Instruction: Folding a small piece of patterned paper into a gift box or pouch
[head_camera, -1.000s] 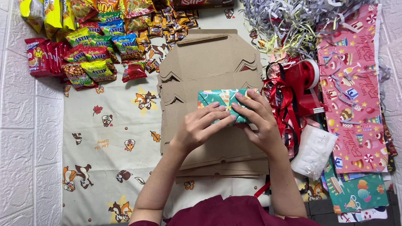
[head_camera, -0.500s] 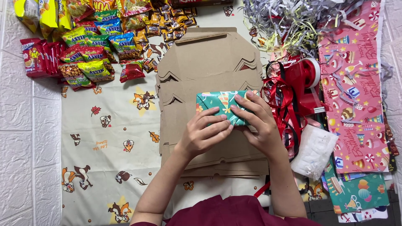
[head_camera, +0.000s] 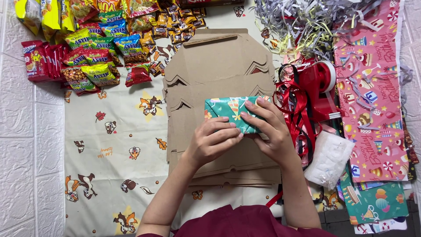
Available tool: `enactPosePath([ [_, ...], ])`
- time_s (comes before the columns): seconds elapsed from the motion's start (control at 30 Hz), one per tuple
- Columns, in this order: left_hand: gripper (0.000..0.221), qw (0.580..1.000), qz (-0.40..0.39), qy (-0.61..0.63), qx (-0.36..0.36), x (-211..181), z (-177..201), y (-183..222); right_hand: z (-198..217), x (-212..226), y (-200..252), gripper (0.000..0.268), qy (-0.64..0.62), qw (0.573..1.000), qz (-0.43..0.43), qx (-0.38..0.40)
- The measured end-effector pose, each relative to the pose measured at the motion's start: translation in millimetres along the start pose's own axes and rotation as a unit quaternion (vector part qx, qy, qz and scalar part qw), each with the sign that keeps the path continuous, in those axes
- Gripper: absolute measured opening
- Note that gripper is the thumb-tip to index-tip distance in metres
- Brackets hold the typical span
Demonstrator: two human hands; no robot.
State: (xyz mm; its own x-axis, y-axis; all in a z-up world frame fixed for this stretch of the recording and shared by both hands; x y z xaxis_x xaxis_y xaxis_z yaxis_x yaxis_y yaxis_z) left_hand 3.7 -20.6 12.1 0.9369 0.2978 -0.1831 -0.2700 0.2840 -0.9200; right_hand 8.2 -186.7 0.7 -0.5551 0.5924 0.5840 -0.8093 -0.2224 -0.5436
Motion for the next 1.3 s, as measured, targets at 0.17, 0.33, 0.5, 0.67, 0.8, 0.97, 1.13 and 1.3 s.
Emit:
enactPosePath([
  [0.17,0.014,1.000,0.002,-0.010,-0.002,2.0,-1.1,4.2,0.8,0.8,-3.6,0.046,-0.014,1.000,-0.002,0.002],
  [0.33,0.021,1.000,-0.003,-0.017,-0.011,0.3,-0.5,2.7,-1.9,0.8,0.6,0.037,-0.022,0.999,0.026,-0.020],
  [0.5,0.022,0.999,-0.013,-0.022,-0.027,0.0,-2.9,6.3,-5.1,-8.1,11.0,0.028,-0.014,0.996,0.049,-0.079],
  [0.67,0.018,0.999,-0.017,-0.028,-0.032,2.4,-5.2,13.2,-10.9,3.1,16.2,0.033,0.029,0.991,0.061,-0.116],
  [0.8,0.013,0.998,0.026,0.033,-0.051,4.7,-1.9,6.3,-12.3,3.8,19.7,0.033,0.014,0.992,0.059,-0.111],
  [0.97,0.010,0.990,0.064,0.111,-0.062,10.7,1.2,9.7,-7.5,4.8,14.2,0.022,-0.038,0.996,0.020,-0.082],
  [1.13,0.024,0.992,0.054,0.096,-0.063,10.6,-2.7,12.4,-7.1,5.9,13.9,0.023,-0.079,0.992,-0.052,-0.084],
  [1.3,0.035,0.993,0.056,0.093,-0.043,12.9,-0.2,14.5,-9.6,9.2,9.9,0.014,-0.059,0.990,-0.070,-0.111],
])
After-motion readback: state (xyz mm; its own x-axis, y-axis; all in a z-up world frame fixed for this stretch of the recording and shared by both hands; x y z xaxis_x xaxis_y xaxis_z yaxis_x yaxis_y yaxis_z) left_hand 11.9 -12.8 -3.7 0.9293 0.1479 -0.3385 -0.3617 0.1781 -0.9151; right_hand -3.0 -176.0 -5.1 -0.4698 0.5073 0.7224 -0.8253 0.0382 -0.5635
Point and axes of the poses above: each hand's wrist, its own y-axis away from the middle knuckle, its own z-axis out of the back of the hand, x = y × z, the point moved 4 cm from there along -y, towards the middle knuckle, and after that the axes turned 7 degrees about -z, right-handed, at the moved point
